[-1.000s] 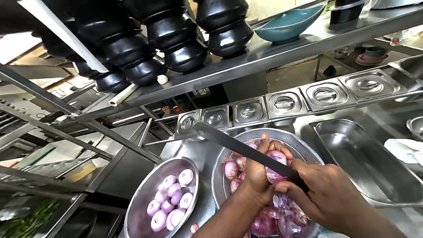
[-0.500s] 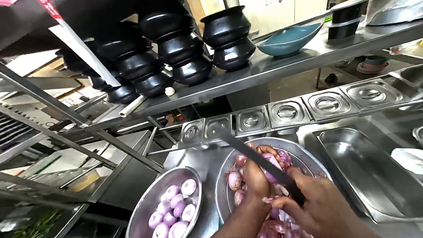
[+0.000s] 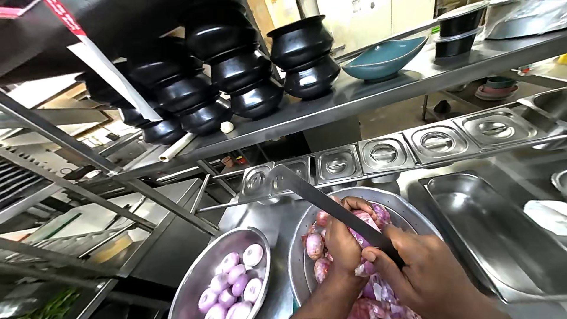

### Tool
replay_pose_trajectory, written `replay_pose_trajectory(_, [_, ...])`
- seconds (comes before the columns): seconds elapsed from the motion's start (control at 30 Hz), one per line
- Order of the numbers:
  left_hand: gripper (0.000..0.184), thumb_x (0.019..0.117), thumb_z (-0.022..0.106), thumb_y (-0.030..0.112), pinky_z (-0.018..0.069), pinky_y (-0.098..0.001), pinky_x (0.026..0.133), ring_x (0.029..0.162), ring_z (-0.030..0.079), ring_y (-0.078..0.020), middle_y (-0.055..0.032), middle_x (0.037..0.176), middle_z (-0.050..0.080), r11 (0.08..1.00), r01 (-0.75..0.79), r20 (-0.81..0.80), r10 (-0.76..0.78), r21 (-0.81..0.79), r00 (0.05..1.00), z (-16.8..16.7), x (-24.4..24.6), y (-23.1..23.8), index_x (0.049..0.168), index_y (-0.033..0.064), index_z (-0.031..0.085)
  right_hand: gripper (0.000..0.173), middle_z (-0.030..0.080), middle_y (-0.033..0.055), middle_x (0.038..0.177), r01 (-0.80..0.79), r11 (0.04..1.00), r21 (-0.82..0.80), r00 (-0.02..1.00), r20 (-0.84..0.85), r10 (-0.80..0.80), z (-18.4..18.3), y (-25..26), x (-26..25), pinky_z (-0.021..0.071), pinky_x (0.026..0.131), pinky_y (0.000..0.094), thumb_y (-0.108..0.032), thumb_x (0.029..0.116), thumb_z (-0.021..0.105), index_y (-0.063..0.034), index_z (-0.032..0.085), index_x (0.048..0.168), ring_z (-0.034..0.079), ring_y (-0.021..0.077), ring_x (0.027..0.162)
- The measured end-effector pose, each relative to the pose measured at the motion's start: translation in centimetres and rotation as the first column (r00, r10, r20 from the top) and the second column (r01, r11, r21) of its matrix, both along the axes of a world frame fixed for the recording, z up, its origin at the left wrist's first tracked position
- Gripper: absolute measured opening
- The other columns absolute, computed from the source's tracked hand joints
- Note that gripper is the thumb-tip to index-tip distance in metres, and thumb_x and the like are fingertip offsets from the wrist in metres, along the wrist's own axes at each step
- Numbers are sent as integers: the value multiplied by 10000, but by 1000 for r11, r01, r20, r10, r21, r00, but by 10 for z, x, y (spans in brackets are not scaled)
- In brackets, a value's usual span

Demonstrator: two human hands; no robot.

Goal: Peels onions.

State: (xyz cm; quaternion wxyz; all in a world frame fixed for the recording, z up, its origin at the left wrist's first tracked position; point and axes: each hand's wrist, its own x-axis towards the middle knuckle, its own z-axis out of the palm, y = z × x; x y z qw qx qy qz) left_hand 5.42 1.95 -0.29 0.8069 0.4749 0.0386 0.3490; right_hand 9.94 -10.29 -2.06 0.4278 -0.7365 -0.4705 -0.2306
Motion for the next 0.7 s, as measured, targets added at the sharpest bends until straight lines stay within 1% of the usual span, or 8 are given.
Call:
replay_pose_trajectory(0.07, [664,1089,190,471,571,-276,678,701,653,-132,-48,764,651,999,-30,-10,30,41,999,-1,1,1,848,85,673,600,423,-19,523,66,998,-5,996,63,-65,2,0,-2,323,361,318,-616,1057,328,-142,544,760,454,134,415])
replay_pose_trajectory(0.1, [651,1087,190,458,568,-276,675,702,648,-129,-46,763,644,998,-47,-22,48,46,999,-1,1,1,844,86,666,609,430,-21,525,77,997,4,995,62,-77,3,0,-1,328,362,315,-637,1046,341,-139,554,766,458,129,418])
replay_pose_trajectory(0.2, [622,1096,186,427,568,-296,665,710,648,-140,-59,756,630,996,-93,-51,93,-6,994,5,0,-1,831,78,628,660,422,-30,527,42,999,34,999,-16,-42,4,-2,5,346,372,307,-749,973,414,-142,547,752,445,104,429])
replay_pose_trajectory(0.3, [618,1095,181,406,571,-304,664,710,651,-146,-68,760,635,995,-101,-57,100,-6,993,7,0,-1,838,68,630,681,413,-40,525,7,999,38,999,-36,-5,5,-3,8,335,373,294,-799,922,459,-146,545,746,426,86,427])
replay_pose_trajectory(0.37, [612,1094,185,397,574,-304,652,694,650,-148,-68,754,632,996,-78,-45,77,-31,996,6,-1,-1,843,61,630,674,413,-43,528,3,999,35,1000,-24,-2,5,-2,8,334,380,291,-787,937,444,-147,543,747,427,85,432])
replay_pose_trajectory(0.43, [602,1094,181,389,572,-299,651,694,648,-148,-68,753,626,998,-51,-22,50,-42,999,5,0,-1,846,65,625,651,433,-32,533,0,999,36,1000,-15,1,4,-2,7,352,384,298,-734,985,407,-141,553,760,453,95,440])
replay_pose_trajectory(0.6, [628,1078,180,400,570,-286,664,695,655,-139,-56,749,650,997,-58,-26,59,49,998,5,-1,-1,821,86,659,614,427,-15,537,-16,1000,16,1000,11,16,2,0,3,347,375,320,-632,1060,316,-131,549,794,464,130,436])
replay_pose_trajectory(0.7, [665,1084,165,448,575,-286,668,690,656,-135,-49,747,651,995,-75,-23,77,60,997,1,1,1,834,85,663,602,423,-7,525,55,998,-1,994,95,-55,2,1,-1,321,358,322,-586,1080,293,-133,537,767,450,146,410])
